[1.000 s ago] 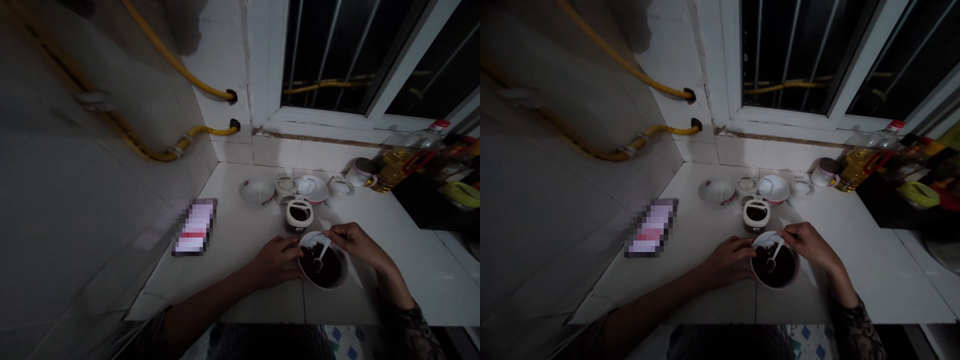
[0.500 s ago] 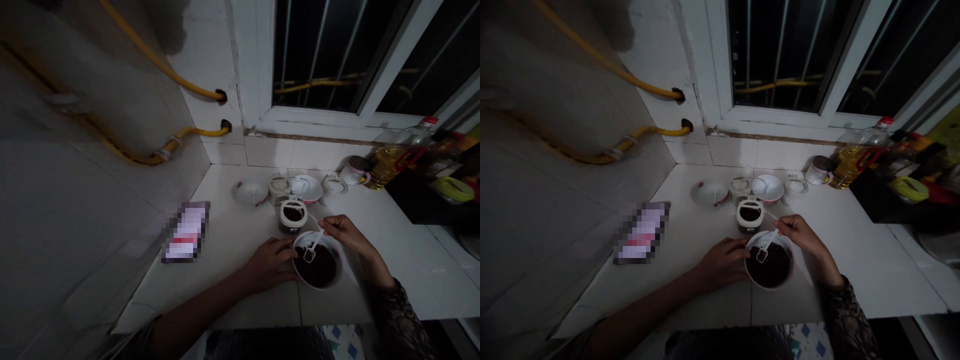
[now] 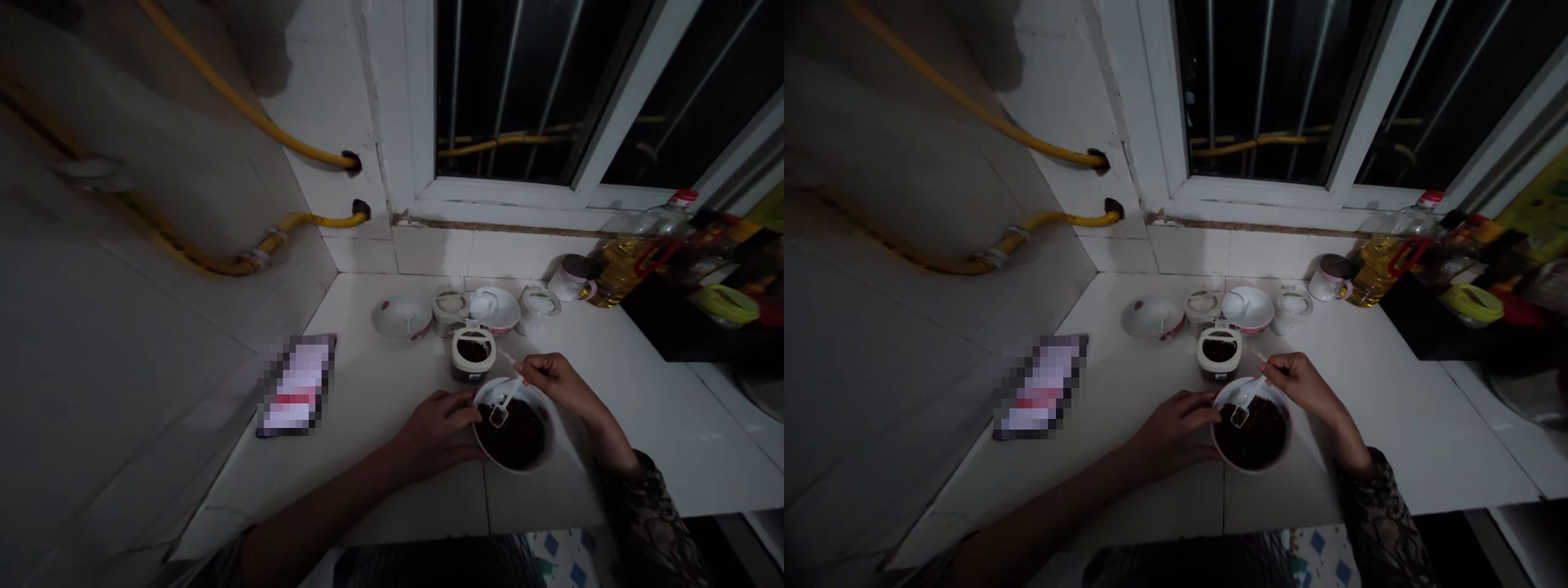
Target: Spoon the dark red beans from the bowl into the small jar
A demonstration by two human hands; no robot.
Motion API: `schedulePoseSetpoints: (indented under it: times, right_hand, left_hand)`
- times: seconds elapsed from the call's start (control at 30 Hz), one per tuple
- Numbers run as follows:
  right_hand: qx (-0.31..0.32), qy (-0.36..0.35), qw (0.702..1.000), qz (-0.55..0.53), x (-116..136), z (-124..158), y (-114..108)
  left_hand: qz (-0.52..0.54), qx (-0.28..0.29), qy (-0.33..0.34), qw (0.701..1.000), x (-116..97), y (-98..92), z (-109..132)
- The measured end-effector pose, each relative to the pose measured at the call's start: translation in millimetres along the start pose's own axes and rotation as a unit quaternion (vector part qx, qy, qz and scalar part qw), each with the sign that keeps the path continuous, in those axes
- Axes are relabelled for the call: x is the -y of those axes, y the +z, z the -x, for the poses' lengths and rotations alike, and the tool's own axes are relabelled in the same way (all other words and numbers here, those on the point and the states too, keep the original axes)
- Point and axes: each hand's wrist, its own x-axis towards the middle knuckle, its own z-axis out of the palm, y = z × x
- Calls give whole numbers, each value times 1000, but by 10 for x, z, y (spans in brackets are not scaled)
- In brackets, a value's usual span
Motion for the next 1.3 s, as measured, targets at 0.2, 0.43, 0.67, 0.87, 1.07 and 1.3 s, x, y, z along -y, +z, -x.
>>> schedulePoseSetpoints:
  times: [0.2,0.43,0.67,0.87,1.07,1.3]
  right_hand:
    - [38,-67,994,74,100,96,63]
    - [37,-32,998,50,35,110,30]
    - [5,19,1000,-7,32,63,-24]
    - [5,54,997,-54,-13,22,-20]
    - [-16,116,979,-164,-19,-35,-20]
    - [-280,14,955,-96,168,-170,83]
  left_hand:
    - [-3,5,6,1000,16,11,13]
    - [-6,-2,9,1000,30,27,28]
    - [-3,12,-3,1000,36,22,34]
    - [-5,8,4,1000,15,3,10]
    - [-3,-8,13,1000,28,34,13]
    - [-4,-2,3,1000,24,23,8]
